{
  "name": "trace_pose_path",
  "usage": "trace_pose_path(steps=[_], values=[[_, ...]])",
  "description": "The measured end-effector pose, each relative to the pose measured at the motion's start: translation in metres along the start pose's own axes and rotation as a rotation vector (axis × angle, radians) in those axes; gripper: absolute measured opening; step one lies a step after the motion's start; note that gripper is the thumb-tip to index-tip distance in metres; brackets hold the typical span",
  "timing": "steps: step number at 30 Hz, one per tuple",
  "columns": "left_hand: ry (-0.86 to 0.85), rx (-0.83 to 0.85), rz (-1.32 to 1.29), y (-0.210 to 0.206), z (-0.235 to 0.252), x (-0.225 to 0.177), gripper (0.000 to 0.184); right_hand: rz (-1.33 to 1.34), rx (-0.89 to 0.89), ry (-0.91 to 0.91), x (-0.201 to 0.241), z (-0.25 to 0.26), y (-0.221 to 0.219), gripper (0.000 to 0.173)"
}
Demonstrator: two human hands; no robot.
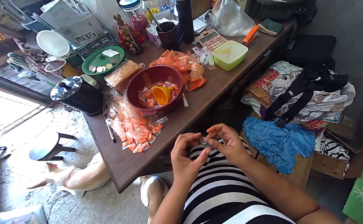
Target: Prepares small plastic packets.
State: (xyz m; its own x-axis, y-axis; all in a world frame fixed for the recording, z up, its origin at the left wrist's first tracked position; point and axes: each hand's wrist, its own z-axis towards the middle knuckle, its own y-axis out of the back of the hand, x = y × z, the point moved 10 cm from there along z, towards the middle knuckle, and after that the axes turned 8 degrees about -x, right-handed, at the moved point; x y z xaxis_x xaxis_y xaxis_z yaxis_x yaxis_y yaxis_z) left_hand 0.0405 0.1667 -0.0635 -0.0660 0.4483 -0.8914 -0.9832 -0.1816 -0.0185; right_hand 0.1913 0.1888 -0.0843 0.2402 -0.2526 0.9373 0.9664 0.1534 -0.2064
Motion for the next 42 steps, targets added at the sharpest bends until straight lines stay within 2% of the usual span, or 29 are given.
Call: trace_pose_path(steps=[4, 6, 8, 13, 18, 22, 27, 29, 34, 36, 42], values=[[-0.064, -0.081, 0.039, -0.002, -0.005, -0.004, 0.013, 0.057, -0.019, -0.013, -0.001, -0.003, -0.006, 0.027], [-0.093, -0.112, 0.028, -0.002, -0.005, -0.009, 0.008, 0.074, -0.026, -0.027, -0.001, -0.005, -0.008, 0.026], [-0.115, -0.114, 0.04, -0.001, -0.004, -0.011, 0.007, 0.045, -0.015, -0.004, 0.001, -0.005, -0.01, 0.026], [-0.168, -0.088, 0.173, 0.003, 0.001, -0.015, 0.008, -0.219, -0.02, 0.251, 0.015, -0.005, 0.0, 0.026], [-0.173, 0.011, 0.309, 0.013, 0.017, -0.012, 0.012, -0.266, -0.047, 0.269, 0.016, -0.002, 0.01, 0.024], [-0.157, 0.083, 0.338, 0.041, 0.057, -0.013, 0.013, -0.339, -0.039, 0.281, 0.016, 0.006, 0.013, 0.024], [-0.09, 0.24, 0.333, 0.07, 0.114, -0.008, 0.01, -0.551, 0.011, 0.359, 0.04, 0.046, 0.0, 0.037], [-0.142, 0.258, 0.283, 0.075, 0.13, -0.01, 0.015, -0.638, 0.034, 0.393, 0.049, 0.069, -0.015, 0.041], [-0.233, 0.138, 0.125, 0.092, 0.148, 0.014, 0.017, -0.831, 0.106, 0.47, 0.041, 0.136, -0.061, 0.025], [-0.246, 0.092, 0.101, 0.097, 0.148, 0.018, 0.015, -0.945, 0.166, 0.441, 0.026, 0.163, -0.082, 0.023], [-0.287, 0.015, 0.118, 0.11, 0.147, 0.014, 0.014, -1.27, 0.366, 0.093, -0.032, 0.22, -0.131, 0.038]])
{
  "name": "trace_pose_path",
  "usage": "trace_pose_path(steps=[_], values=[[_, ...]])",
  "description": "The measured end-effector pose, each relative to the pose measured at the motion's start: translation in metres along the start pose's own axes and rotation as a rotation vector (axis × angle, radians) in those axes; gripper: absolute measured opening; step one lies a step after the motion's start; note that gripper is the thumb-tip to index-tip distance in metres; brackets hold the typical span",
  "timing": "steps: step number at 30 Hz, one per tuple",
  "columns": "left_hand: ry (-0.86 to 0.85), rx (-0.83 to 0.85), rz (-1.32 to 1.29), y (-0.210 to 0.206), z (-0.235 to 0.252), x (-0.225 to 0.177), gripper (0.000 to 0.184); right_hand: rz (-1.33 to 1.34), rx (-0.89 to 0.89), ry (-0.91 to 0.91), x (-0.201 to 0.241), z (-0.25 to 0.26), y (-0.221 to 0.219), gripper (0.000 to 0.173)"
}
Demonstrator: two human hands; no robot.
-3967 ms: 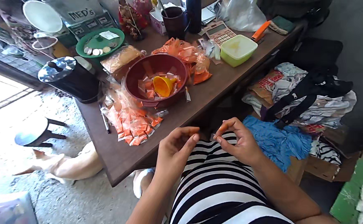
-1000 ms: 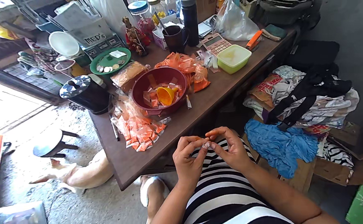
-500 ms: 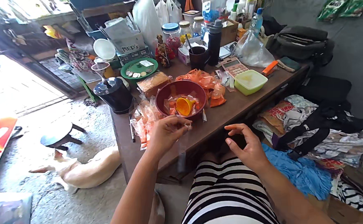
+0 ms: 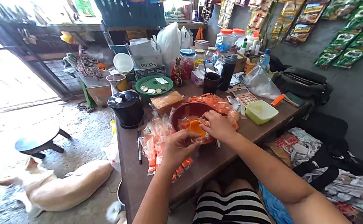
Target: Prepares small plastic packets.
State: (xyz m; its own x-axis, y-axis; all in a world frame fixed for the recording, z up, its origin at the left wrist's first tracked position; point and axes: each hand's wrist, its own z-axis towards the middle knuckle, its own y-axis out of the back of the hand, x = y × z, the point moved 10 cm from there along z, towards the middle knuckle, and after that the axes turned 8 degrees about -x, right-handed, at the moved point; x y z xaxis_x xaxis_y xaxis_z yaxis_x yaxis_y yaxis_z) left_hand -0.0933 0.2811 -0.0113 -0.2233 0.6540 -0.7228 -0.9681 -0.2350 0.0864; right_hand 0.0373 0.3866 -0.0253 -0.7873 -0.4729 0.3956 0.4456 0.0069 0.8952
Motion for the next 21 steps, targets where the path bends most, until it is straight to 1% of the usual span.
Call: trace_pose_path(steps=[4, 9, 11, 13, 15, 18, 21], values=[[0.047, -0.055, -0.002, 0.007, 0.002, 0.002, 0.013, -0.073, 0.033, -0.043, 0.0, 0.013, -0.01, 0.028], [0.125, -0.104, 0.043, 0.014, 0.002, 0.012, 0.011, -0.201, -0.087, 0.086, 0.008, 0.01, -0.003, 0.022], [0.161, -0.111, 0.048, 0.015, 0.001, 0.016, 0.01, -0.261, -0.07, 0.087, 0.006, 0.01, -0.007, 0.022], [0.186, -0.117, 0.054, 0.016, 0.001, 0.019, 0.01, -0.268, -0.066, 0.084, 0.004, 0.01, -0.007, 0.022], [0.208, -0.115, 0.073, 0.017, -0.001, 0.023, 0.008, -0.219, -0.157, 0.108, 0.003, 0.011, 0.008, 0.021], [0.25, -0.121, 0.142, 0.017, -0.004, 0.031, 0.009, -0.056, -0.343, 0.16, 0.003, 0.009, 0.049, 0.019], [0.296, -0.137, 0.199, 0.018, -0.006, 0.036, 0.009, 0.188, -0.394, 0.059, 0.0, 0.005, 0.088, 0.019]])
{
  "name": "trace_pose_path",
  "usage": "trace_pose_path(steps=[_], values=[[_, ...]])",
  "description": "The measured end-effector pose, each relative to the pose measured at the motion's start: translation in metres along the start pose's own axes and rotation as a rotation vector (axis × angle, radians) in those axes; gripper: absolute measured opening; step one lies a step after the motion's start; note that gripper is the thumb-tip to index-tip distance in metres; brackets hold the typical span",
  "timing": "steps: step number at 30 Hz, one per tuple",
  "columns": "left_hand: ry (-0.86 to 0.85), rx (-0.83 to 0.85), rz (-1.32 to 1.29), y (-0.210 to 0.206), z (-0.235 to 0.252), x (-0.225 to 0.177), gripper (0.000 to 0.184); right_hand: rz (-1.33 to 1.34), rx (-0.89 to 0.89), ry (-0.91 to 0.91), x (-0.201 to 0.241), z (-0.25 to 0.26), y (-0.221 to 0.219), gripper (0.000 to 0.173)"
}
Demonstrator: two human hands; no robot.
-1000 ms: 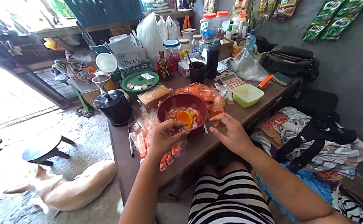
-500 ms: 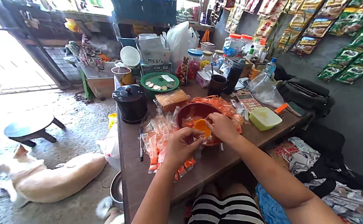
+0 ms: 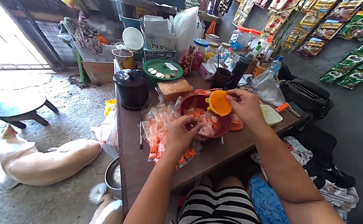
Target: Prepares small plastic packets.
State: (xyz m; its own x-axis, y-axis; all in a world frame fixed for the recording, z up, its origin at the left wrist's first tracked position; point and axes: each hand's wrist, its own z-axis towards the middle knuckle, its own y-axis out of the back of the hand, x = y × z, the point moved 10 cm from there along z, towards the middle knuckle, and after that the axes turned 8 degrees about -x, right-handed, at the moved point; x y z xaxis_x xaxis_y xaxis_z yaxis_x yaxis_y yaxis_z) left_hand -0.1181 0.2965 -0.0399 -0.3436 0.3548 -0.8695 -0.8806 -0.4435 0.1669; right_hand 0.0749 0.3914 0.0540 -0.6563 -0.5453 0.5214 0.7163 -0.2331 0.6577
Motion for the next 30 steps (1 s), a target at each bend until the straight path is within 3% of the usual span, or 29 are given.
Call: trace_pose_path(steps=[3, 7, 30], values=[[0.041, -0.031, 0.008, 0.003, 0.0, 0.002, 0.009, 0.247, 0.02, -0.122, 0.006, 0.001, 0.016, 0.017], [0.078, -0.033, 0.047, 0.004, 0.0, 0.004, 0.009, 0.434, 0.108, -0.142, 0.022, -0.005, 0.01, 0.016], [0.129, -0.055, 0.062, 0.006, 0.0, 0.009, 0.011, 0.402, 0.162, -0.102, 0.026, -0.01, -0.006, 0.015]])
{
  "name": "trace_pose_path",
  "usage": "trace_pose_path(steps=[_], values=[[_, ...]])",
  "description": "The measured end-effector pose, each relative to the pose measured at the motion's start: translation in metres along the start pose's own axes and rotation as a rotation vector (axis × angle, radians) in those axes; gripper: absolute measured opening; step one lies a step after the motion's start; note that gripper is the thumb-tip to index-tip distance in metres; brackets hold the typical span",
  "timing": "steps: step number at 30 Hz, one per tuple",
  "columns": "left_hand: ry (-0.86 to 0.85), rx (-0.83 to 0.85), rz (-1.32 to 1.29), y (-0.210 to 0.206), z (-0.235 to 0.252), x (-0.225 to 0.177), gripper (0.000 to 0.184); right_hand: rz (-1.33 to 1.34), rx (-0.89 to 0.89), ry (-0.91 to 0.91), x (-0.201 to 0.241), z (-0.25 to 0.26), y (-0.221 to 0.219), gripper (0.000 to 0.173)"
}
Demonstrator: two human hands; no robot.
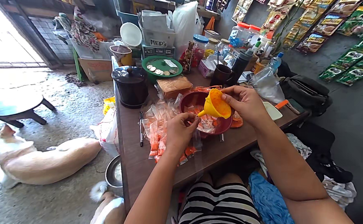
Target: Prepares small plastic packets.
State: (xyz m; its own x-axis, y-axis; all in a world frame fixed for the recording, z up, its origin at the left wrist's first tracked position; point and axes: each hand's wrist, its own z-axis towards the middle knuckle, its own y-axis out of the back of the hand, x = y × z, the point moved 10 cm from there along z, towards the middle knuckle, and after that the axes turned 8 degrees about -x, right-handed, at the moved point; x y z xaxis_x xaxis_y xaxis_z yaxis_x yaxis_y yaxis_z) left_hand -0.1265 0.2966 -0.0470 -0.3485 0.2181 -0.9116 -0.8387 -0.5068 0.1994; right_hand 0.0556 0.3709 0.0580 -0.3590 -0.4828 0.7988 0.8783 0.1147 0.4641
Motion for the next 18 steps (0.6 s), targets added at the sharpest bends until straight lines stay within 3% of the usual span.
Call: trace_pose_path(steps=[18], values=[[-0.263, -0.144, 0.16, 0.008, -0.003, -0.018, 0.013, -0.099, 0.008, 0.042, 0.007, -0.001, -0.006, 0.011]])
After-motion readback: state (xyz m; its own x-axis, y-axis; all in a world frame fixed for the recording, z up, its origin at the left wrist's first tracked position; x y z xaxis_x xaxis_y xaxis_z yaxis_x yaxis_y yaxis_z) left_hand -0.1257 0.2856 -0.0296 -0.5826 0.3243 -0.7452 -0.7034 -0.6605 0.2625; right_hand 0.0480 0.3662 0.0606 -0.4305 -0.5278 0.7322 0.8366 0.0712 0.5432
